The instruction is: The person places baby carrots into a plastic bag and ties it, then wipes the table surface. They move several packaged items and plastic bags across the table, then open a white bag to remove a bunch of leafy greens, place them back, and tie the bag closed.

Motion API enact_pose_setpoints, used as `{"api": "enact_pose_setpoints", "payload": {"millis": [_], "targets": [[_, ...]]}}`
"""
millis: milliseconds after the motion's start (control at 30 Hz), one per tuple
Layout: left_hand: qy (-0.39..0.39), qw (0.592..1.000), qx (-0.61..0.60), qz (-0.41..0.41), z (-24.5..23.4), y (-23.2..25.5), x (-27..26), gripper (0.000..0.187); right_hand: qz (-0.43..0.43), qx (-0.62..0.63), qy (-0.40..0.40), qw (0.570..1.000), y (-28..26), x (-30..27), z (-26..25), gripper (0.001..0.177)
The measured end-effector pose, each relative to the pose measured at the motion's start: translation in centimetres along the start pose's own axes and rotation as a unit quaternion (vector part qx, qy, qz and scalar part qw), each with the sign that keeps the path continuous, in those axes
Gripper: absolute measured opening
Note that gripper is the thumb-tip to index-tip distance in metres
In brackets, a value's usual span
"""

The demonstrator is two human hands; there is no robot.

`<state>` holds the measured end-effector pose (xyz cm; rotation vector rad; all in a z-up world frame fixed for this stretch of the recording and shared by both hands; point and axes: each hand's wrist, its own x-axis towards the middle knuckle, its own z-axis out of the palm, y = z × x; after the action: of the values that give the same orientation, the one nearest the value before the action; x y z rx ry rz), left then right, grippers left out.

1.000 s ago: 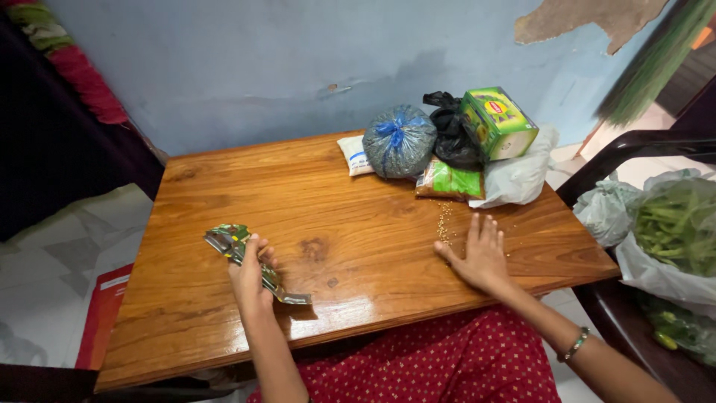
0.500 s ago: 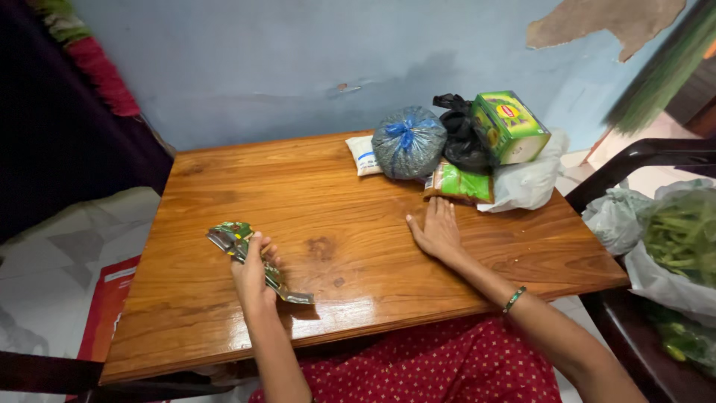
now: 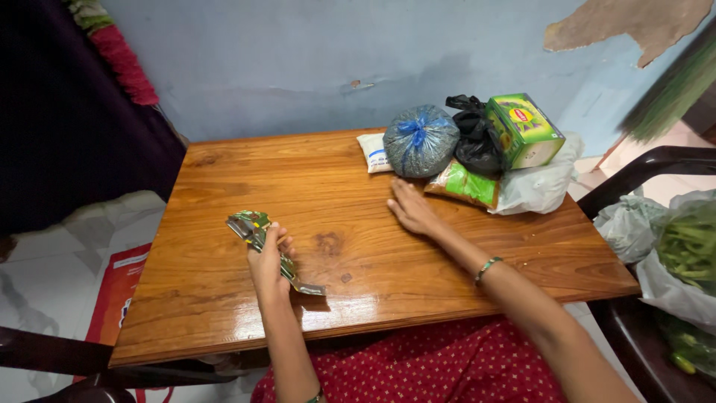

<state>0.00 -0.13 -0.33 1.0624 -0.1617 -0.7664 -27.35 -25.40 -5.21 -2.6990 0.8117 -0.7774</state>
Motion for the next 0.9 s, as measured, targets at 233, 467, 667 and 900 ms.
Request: {"api": "enact_pose_setpoints", "payload": {"millis": [233, 467, 667, 900], "targets": [[-0.011, 1.000, 0.008, 0.014, -0.2, -0.2, 0.3, 0.023, 0.047, 0.062, 0.084, 0.993, -5.9, -5.9, -5.6, 0.053], [-0.028, 1.000, 0.008, -0.007, 0.2, -0.2, -0.5, 0.019, 0.414, -0.194, 0.022, 0.889, -0.4, -21.0, -18.3, 0.101], [-0.026, 0.999, 0.020, -0.012, 1.0, -0.4, -0.8, 0.020, 0.440, -0.235, -0.124, 0.858, -1.5, -20.1, -14.3, 0.123], [-0.024, 0.999, 0.025, -0.005, 0.8, -0.1, -0.6, 0.022, 0.354, -0.081, -0.042, 0.931, -4.2, -11.5, -9.0, 0.111]]}}
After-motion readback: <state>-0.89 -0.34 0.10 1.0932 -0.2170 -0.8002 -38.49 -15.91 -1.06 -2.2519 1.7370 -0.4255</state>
